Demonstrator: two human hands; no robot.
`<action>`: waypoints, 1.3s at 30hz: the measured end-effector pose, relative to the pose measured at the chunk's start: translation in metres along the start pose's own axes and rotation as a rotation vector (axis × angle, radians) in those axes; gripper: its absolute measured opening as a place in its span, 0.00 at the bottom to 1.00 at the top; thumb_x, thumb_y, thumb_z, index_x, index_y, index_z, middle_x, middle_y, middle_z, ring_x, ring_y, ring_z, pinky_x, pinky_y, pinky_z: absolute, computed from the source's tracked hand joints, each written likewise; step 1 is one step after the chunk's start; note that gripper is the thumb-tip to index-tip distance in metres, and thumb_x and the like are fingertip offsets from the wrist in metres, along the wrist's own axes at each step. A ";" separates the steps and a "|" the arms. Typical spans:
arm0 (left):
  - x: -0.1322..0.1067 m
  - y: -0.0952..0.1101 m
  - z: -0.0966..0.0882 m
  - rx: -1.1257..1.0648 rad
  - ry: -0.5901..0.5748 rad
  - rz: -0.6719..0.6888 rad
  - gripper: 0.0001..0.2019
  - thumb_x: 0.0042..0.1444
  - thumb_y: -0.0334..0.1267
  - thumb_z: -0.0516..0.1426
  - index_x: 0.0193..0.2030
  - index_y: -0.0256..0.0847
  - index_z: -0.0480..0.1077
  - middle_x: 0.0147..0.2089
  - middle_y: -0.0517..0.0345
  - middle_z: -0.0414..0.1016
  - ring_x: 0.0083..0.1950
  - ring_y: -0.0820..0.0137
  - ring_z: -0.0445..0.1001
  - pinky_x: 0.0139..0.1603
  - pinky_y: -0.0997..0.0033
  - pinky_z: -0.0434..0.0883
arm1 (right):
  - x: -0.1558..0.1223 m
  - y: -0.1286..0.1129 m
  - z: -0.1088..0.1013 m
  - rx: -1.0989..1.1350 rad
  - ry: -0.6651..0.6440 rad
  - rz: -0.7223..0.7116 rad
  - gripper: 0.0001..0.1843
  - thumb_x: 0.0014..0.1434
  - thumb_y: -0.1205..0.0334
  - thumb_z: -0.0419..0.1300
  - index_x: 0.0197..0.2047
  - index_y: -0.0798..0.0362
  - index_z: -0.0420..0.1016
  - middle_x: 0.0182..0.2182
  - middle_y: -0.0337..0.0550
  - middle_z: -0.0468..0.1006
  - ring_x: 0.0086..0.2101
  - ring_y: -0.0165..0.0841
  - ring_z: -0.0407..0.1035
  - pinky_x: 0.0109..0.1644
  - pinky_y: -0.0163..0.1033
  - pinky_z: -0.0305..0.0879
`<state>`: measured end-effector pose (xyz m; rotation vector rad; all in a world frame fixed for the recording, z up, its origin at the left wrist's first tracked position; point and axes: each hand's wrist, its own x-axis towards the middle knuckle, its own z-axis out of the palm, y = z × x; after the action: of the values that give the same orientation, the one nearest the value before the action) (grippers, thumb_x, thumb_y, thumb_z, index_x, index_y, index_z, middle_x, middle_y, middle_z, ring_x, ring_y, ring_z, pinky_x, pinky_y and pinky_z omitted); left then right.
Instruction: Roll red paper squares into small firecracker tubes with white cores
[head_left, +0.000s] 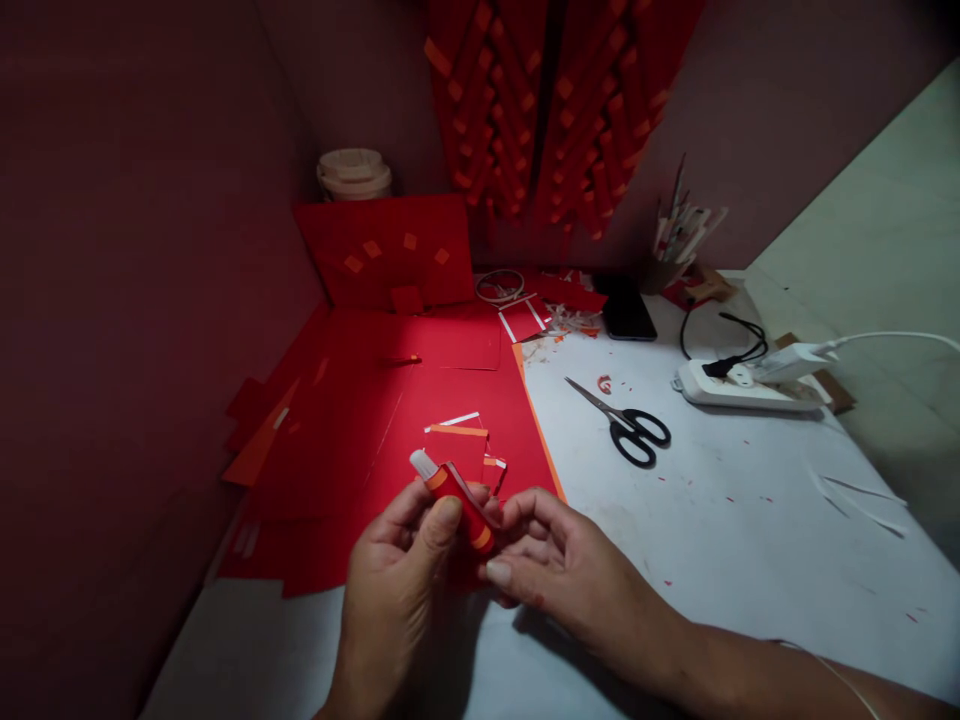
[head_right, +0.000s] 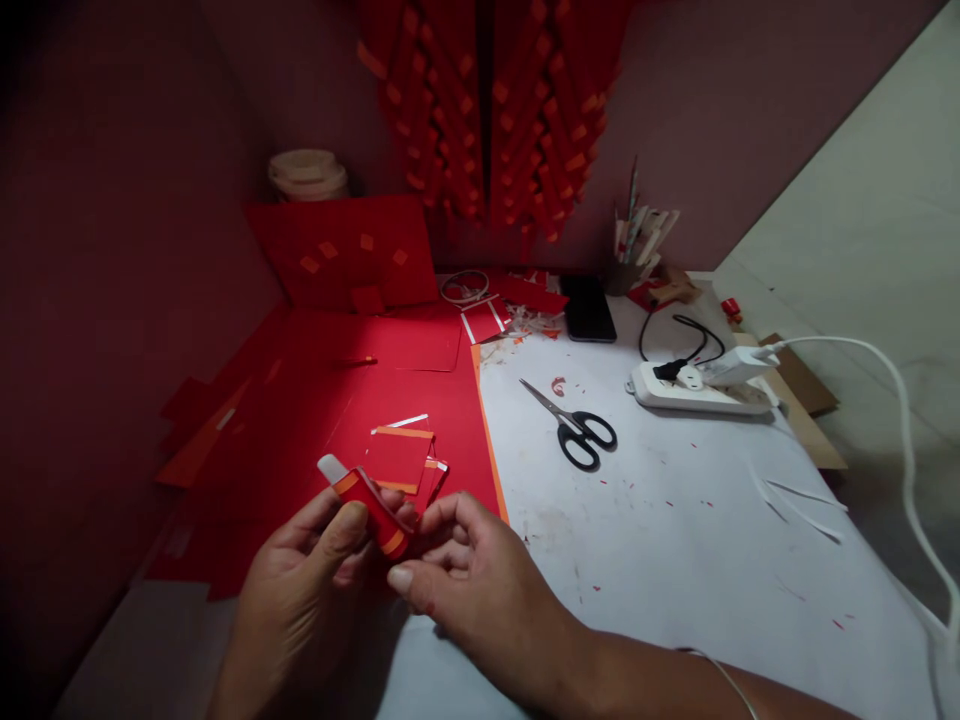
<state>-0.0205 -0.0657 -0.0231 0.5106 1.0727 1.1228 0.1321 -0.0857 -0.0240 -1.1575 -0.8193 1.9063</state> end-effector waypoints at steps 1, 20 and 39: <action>0.000 -0.001 0.000 -0.014 -0.009 -0.002 0.08 0.55 0.38 0.66 0.41 0.38 0.78 0.37 0.51 0.82 0.37 0.63 0.81 0.37 0.69 0.78 | 0.000 0.001 0.000 0.007 0.006 -0.015 0.15 0.51 0.63 0.68 0.36 0.50 0.64 0.32 0.38 0.74 0.33 0.32 0.70 0.33 0.36 0.64; -0.005 -0.011 0.019 -0.142 0.018 -0.030 0.14 0.46 0.41 0.71 0.36 0.37 0.78 0.28 0.60 0.75 0.26 0.74 0.74 0.33 0.72 0.78 | 0.000 0.004 0.002 -0.271 0.253 -0.204 0.10 0.52 0.61 0.69 0.36 0.52 0.73 0.23 0.34 0.74 0.23 0.28 0.70 0.28 0.35 0.68; -0.007 -0.011 0.021 -0.328 0.004 -0.023 0.12 0.45 0.37 0.73 0.34 0.41 0.77 0.33 0.63 0.76 0.35 0.75 0.76 0.40 0.77 0.77 | -0.001 0.005 -0.004 -0.342 0.185 -0.406 0.06 0.59 0.61 0.63 0.36 0.51 0.69 0.25 0.38 0.78 0.23 0.28 0.70 0.26 0.33 0.67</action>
<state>0.0029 -0.0734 -0.0198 0.2355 0.8731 1.2499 0.1350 -0.0886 -0.0295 -1.2331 -1.2037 1.3408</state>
